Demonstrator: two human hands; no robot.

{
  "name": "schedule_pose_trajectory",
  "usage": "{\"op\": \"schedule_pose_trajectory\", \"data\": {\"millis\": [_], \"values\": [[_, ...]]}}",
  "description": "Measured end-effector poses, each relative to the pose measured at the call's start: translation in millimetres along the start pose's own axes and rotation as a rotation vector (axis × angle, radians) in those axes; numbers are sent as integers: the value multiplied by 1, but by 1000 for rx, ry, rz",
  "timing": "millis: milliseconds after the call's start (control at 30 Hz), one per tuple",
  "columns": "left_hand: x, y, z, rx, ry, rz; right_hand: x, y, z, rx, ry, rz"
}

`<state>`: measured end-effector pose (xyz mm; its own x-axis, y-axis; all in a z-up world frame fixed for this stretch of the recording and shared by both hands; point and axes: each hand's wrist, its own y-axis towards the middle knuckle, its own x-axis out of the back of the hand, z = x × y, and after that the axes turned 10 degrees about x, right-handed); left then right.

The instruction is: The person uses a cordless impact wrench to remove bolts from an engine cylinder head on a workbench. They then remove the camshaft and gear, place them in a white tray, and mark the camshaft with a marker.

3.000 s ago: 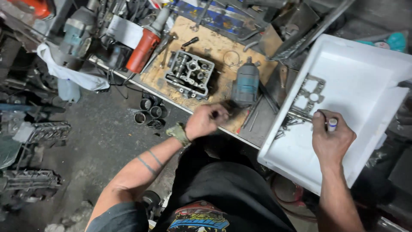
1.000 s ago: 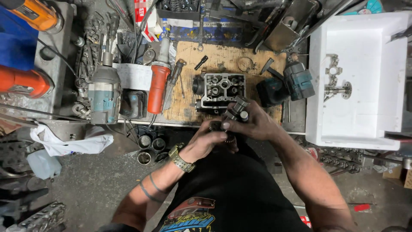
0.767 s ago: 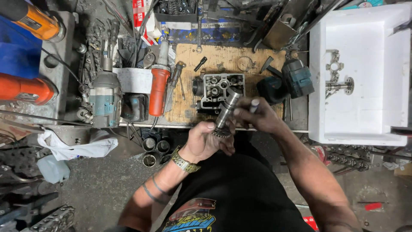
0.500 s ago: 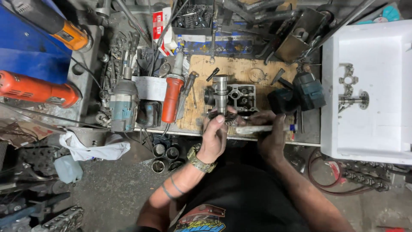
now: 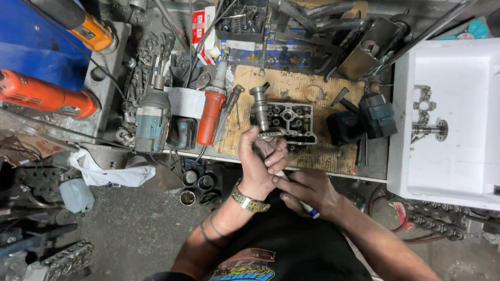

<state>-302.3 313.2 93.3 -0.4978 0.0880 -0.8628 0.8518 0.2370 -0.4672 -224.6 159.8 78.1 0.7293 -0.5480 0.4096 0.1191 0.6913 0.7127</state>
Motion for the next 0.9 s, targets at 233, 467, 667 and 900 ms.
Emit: {"op": "schedule_pose_trajectory", "data": {"millis": [233, 467, 667, 900], "values": [[-8, -6, 8, 118, 2, 49, 21, 7, -5, 455, -288, 171], [-4, 15, 0, 47, -41, 43, 10, -31, 14, -6, -74, -71], [30, 26, -48, -254, 10, 126, 41, -30, 63, -348, -59, -188], [43, 15, 20, -269, 382, 37, 8, 58, 11, -167, 104, -567]]}}
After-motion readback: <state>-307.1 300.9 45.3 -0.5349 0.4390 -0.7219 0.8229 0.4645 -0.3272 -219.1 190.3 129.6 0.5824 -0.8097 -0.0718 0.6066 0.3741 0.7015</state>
